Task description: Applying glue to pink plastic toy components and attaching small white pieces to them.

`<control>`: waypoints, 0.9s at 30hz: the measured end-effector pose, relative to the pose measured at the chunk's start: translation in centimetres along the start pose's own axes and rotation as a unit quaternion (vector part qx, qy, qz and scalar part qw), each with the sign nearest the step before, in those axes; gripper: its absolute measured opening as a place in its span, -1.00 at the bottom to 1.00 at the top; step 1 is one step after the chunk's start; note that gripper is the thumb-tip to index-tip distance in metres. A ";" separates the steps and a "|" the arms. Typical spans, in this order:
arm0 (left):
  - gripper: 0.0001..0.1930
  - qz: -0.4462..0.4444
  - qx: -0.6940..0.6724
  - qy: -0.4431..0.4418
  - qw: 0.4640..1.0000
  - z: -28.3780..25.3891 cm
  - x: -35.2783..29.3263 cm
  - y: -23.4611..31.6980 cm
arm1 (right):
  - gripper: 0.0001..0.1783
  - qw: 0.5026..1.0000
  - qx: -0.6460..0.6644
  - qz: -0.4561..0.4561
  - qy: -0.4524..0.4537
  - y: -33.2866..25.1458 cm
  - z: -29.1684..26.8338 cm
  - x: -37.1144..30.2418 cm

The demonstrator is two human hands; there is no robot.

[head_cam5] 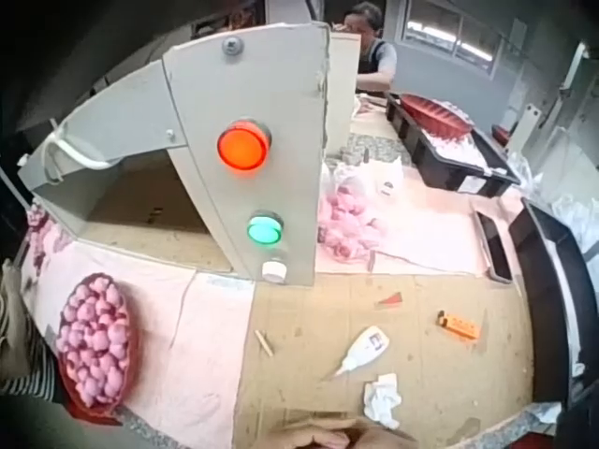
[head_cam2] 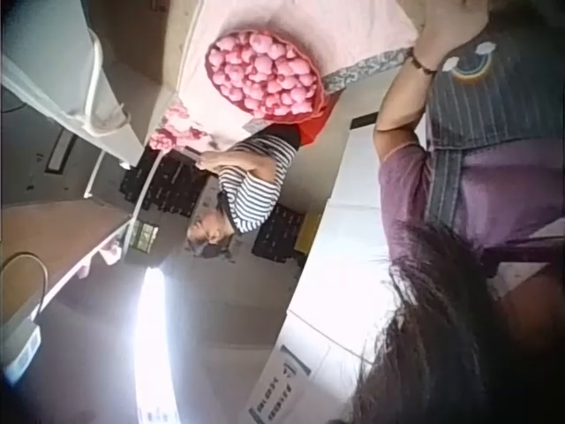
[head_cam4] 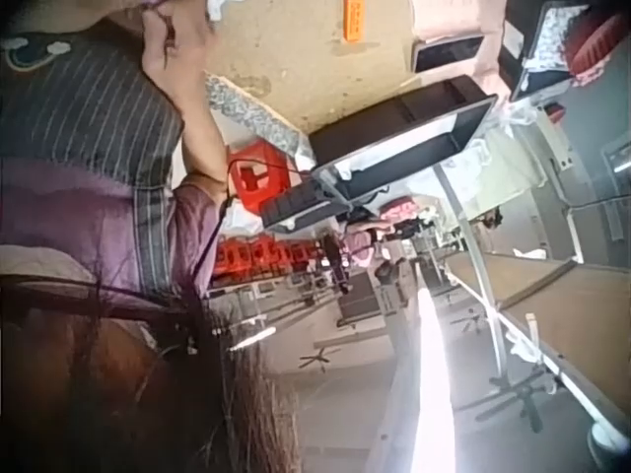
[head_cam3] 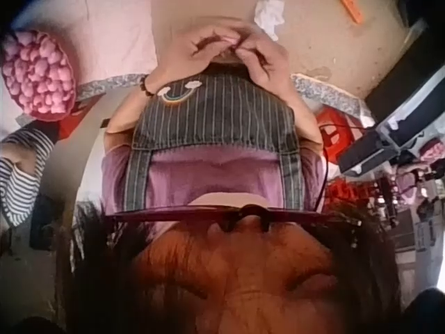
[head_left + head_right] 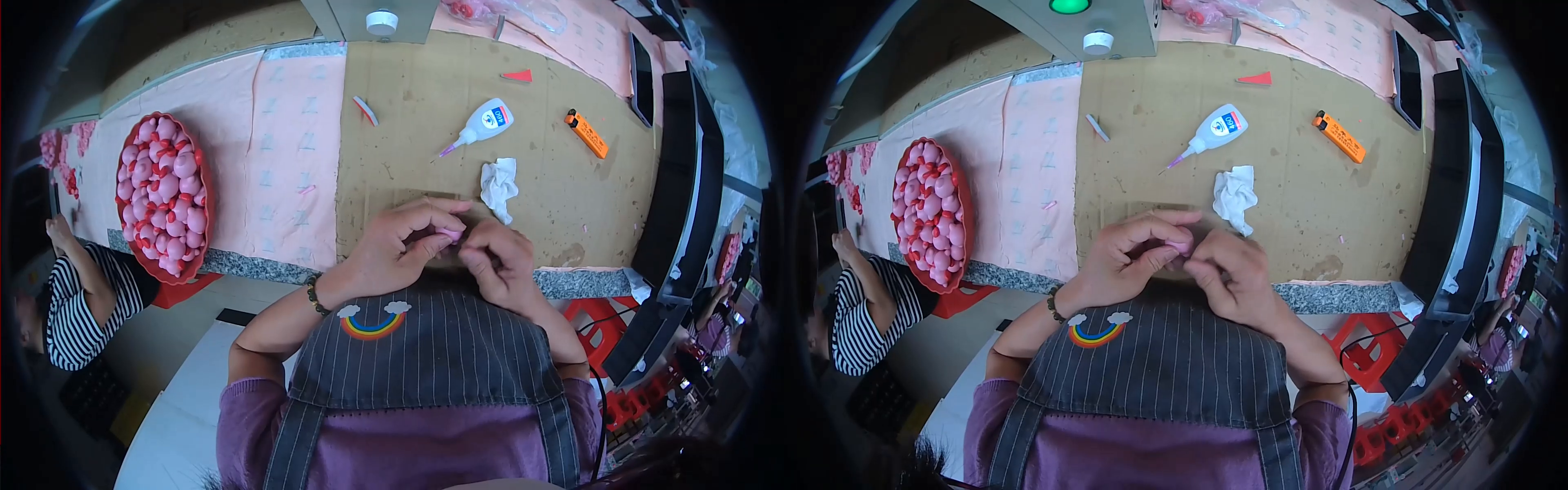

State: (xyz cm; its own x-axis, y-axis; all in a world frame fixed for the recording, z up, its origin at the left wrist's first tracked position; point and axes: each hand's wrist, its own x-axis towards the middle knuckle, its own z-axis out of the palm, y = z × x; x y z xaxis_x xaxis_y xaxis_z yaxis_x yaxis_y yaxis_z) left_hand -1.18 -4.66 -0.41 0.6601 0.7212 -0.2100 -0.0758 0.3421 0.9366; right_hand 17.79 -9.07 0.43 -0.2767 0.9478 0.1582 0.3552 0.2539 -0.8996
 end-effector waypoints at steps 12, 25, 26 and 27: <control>-0.82 0.016 -0.040 0.042 0.998 0.5 -0.2 0.0 | -0.83 0.915 0.343 0.190 0.094 -0.3 1.3 -0.8; -0.85 -0.030 -0.104 0.060 0.992 0.8 0.2 1.0 | -0.89 0.906 0.366 0.187 0.099 -0.3 1.0 -0.3; -0.85 -0.031 -0.104 0.060 0.992 0.8 0.2 1.0 | -0.90 0.903 0.372 0.190 0.096 -0.4 0.9 -0.2; -0.86 -0.036 -0.112 0.054 0.992 0.8 0.2 1.1 | -0.91 0.900 0.379 0.194 0.092 -0.5 0.8 -0.1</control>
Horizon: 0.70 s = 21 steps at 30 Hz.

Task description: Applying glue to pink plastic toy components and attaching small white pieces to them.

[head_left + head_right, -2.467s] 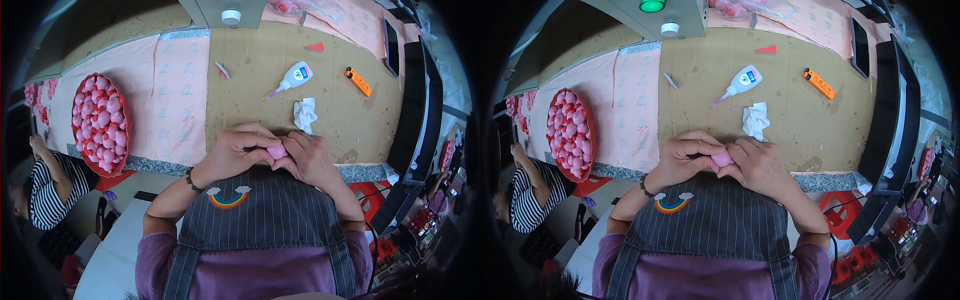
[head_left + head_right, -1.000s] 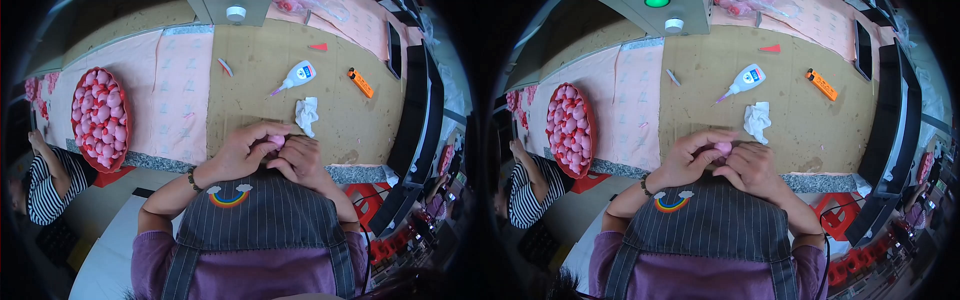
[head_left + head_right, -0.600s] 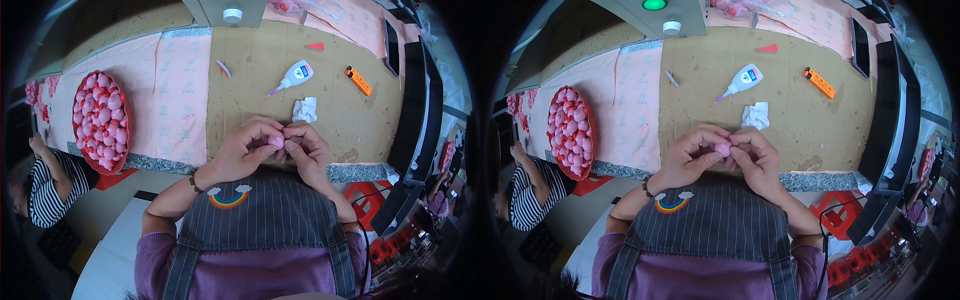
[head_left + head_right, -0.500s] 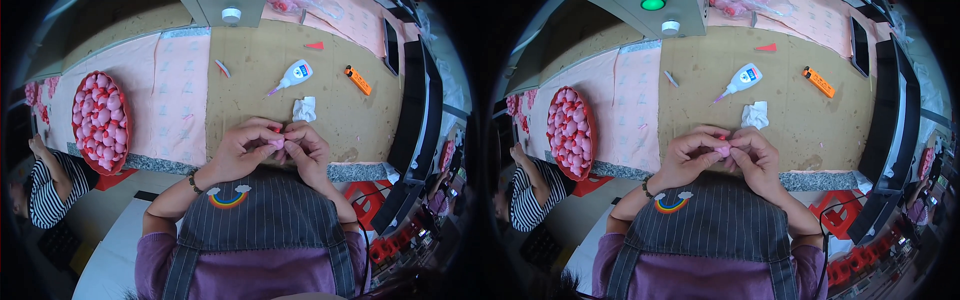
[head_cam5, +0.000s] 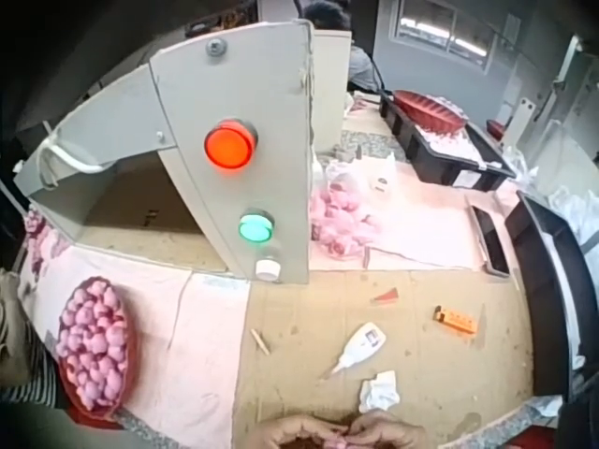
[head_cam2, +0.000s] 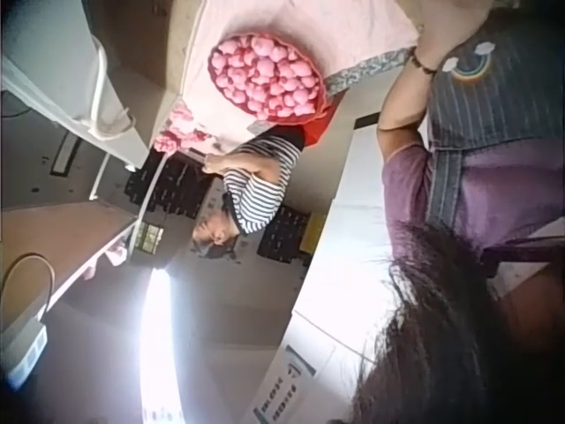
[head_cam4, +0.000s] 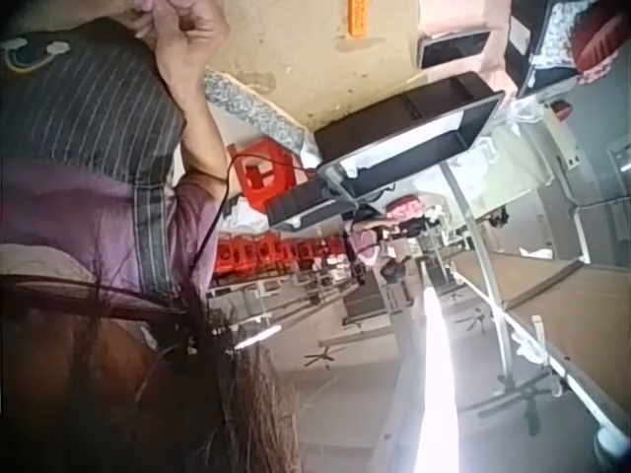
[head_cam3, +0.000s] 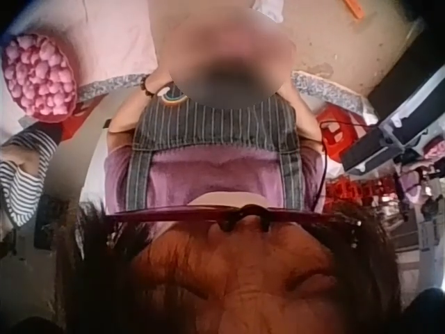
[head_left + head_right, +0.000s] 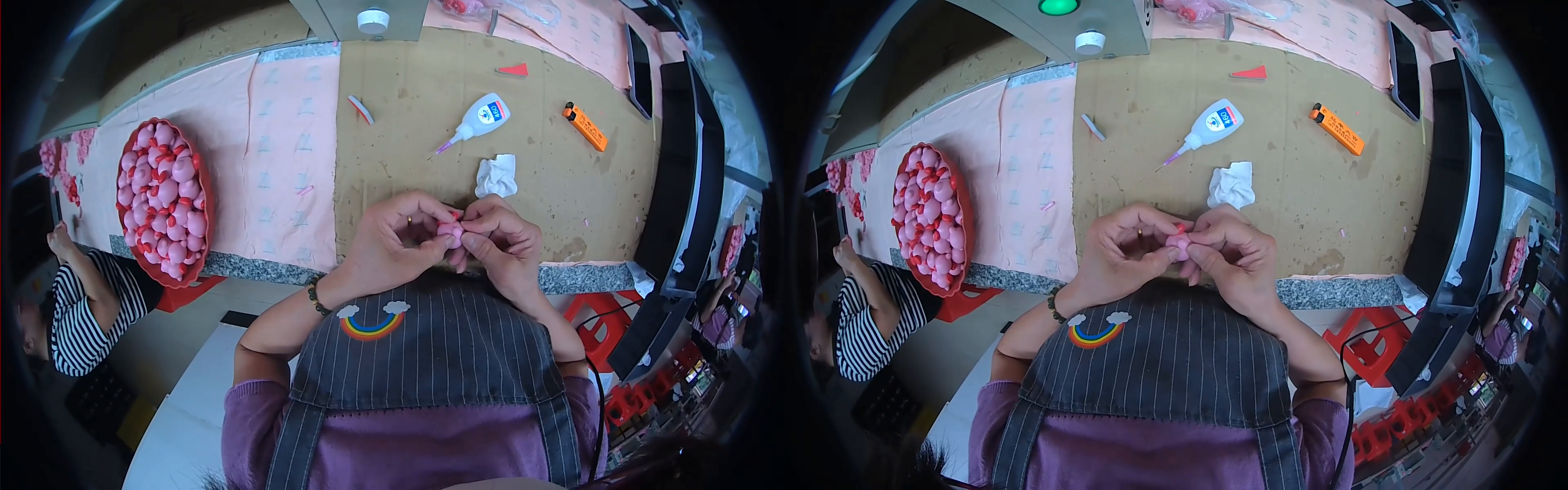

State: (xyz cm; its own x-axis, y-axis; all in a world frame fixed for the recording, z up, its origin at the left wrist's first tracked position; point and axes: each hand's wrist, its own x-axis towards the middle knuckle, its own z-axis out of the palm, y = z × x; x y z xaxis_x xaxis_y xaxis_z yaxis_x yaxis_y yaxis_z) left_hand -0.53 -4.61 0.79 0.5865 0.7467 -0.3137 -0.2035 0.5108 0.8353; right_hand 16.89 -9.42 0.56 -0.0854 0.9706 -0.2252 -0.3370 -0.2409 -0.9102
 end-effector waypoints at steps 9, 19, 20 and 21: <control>-0.90 0.012 0.004 -0.017 1.000 -0.5 -0.2 -0.9 | -0.88 0.999 -0.036 0.007 0.027 -0.4 0.8 -0.3; -0.91 0.000 0.039 -0.037 0.999 -1.0 0.3 -0.6 | -0.87 0.997 -0.064 -0.011 0.050 -0.4 1.3 -0.3; -0.91 0.001 0.041 -0.038 0.998 -0.9 0.3 -0.6 | -0.87 0.996 -0.068 -0.014 0.052 -0.4 1.3 -0.3; -0.91 0.002 0.040 -0.037 0.999 -0.9 0.2 -0.6 | -0.87 0.996 -0.072 -0.018 0.053 -0.5 1.4 -0.2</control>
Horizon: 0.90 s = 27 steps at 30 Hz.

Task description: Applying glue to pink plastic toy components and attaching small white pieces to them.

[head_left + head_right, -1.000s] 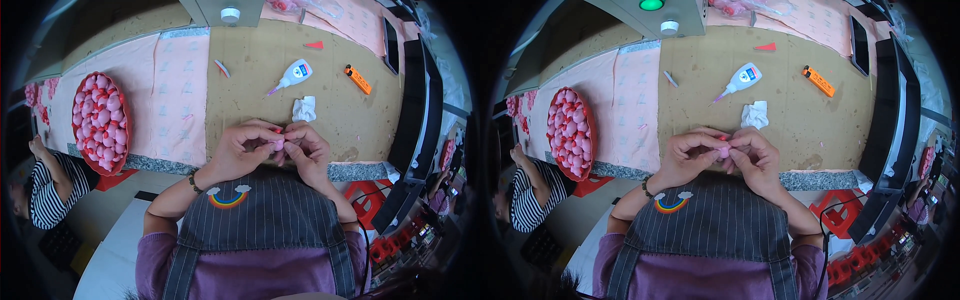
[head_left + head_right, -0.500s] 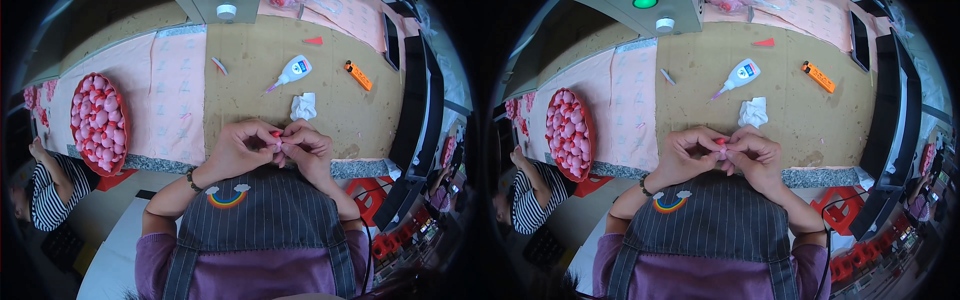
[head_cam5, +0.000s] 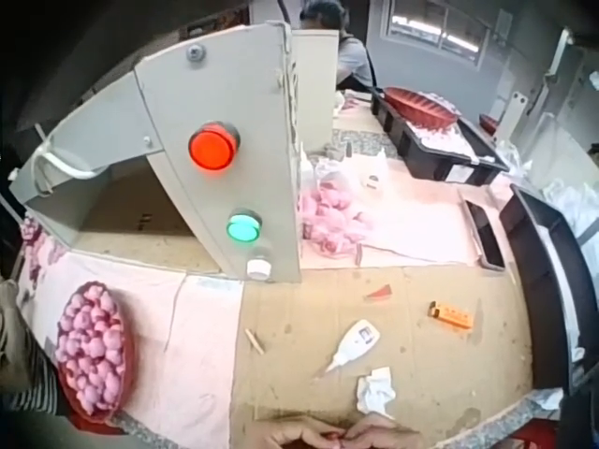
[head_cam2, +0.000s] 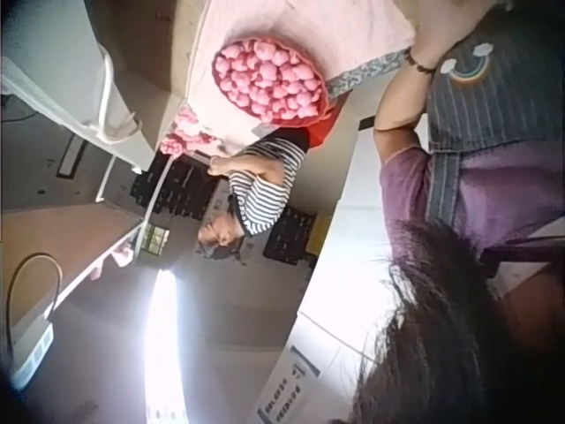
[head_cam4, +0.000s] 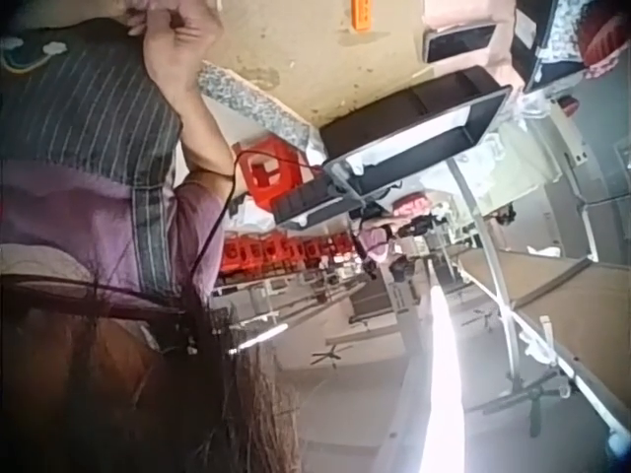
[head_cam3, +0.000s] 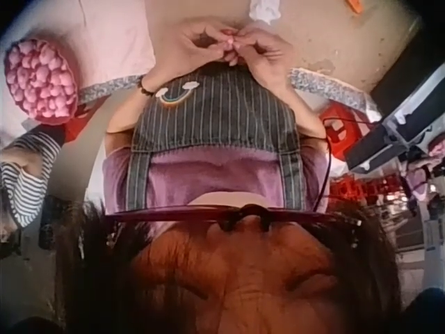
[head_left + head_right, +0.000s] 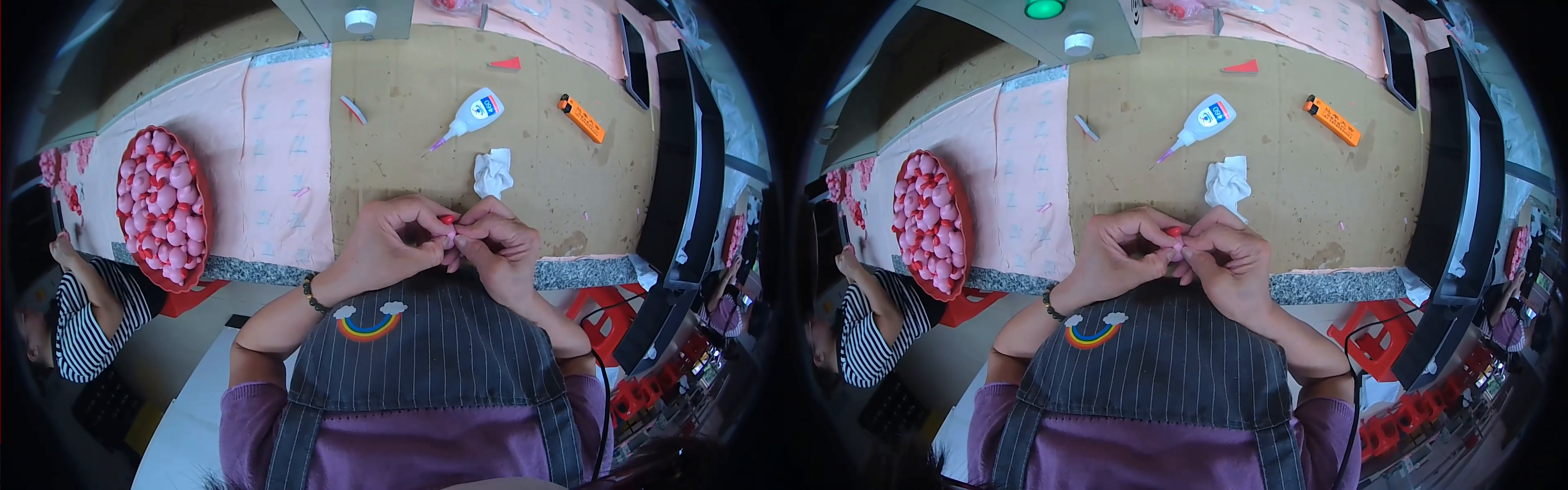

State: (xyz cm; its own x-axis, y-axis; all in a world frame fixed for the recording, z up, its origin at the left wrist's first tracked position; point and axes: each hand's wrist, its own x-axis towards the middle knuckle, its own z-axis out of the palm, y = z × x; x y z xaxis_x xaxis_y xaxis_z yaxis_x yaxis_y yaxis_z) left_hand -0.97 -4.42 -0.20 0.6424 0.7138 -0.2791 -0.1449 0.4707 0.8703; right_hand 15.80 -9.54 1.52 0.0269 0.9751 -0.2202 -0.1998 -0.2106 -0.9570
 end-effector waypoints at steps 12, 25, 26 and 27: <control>-0.70 0.056 -0.055 -0.005 0.997 -0.2 -0.3 -0.5 | -0.87 0.982 -0.150 -0.053 -0.100 -3.5 -1.7 2.0; -0.62 0.068 -0.056 0.010 0.996 -1.2 -0.4 1.1 | -0.75 0.722 -0.589 -0.356 0.068 -3.0 -6.1 15.4; -0.62 0.078 -0.043 0.014 0.996 -1.4 -0.6 1.1 | -0.76 0.718 -0.602 -0.344 0.064 -2.8 -6.4 15.6; -0.61 0.089 -0.029 0.018 0.995 -1.6 -0.9 1.0 | -0.76 0.720 -0.599 -0.346 0.054 -2.7 -6.5 15.7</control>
State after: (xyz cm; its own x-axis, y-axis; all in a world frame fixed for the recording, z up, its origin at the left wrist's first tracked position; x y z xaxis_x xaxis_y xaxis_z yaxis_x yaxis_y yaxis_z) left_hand -2.90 -3.78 0.28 0.5762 0.8055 -0.1383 -0.2973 0.3642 0.8826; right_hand 23.09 5.85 -0.57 -0.1972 0.8777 0.4367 0.8852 0.3509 -0.3055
